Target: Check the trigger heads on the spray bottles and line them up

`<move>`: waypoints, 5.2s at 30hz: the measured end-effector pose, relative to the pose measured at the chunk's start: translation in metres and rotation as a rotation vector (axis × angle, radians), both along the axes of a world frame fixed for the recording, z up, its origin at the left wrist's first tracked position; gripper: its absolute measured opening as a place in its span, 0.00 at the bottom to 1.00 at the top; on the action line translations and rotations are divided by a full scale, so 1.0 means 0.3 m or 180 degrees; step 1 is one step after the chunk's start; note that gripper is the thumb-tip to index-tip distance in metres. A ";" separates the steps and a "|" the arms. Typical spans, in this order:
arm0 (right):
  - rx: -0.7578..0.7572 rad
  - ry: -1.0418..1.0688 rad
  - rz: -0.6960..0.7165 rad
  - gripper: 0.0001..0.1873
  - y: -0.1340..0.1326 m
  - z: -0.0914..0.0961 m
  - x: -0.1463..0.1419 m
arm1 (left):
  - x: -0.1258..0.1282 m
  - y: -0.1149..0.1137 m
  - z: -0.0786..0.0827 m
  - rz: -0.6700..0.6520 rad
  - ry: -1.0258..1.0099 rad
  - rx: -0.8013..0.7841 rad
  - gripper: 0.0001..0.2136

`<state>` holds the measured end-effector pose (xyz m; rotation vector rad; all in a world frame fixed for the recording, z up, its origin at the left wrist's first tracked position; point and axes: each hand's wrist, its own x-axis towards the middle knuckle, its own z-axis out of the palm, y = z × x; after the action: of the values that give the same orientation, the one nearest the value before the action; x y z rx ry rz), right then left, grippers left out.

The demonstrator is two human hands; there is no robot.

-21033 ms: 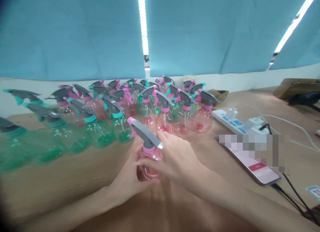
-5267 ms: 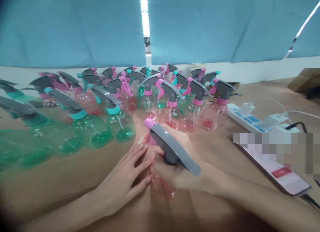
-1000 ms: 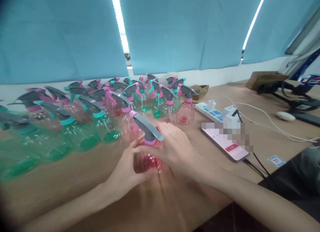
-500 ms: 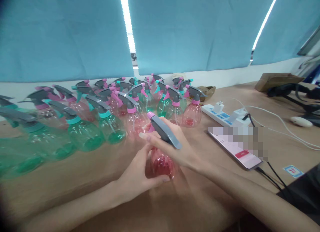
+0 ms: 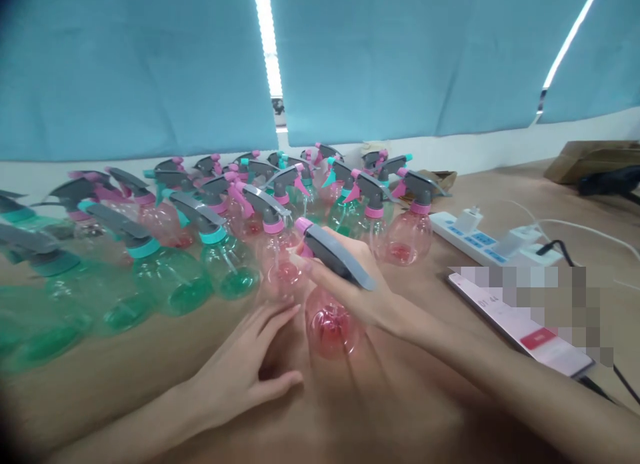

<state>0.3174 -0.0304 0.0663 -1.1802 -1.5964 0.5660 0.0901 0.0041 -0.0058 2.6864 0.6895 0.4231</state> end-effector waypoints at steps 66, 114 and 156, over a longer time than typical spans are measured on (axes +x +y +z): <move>-0.0117 -0.0102 0.0069 0.13 -0.046 0.018 -0.025 | 0.024 0.002 0.012 -0.0069 0.0525 0.0416 0.25; -0.0432 0.0203 0.0405 0.19 -0.051 -0.052 0.007 | 0.020 0.000 0.004 -0.0031 0.0487 0.0422 0.26; -0.0298 0.0303 0.0611 0.14 -0.037 -0.064 0.014 | 0.028 -0.002 0.021 -0.0007 0.0526 0.0302 0.26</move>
<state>0.3215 -0.0415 0.0472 -1.0581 -1.6257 0.8170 0.0983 0.0036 0.0004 2.8352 0.7289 0.2405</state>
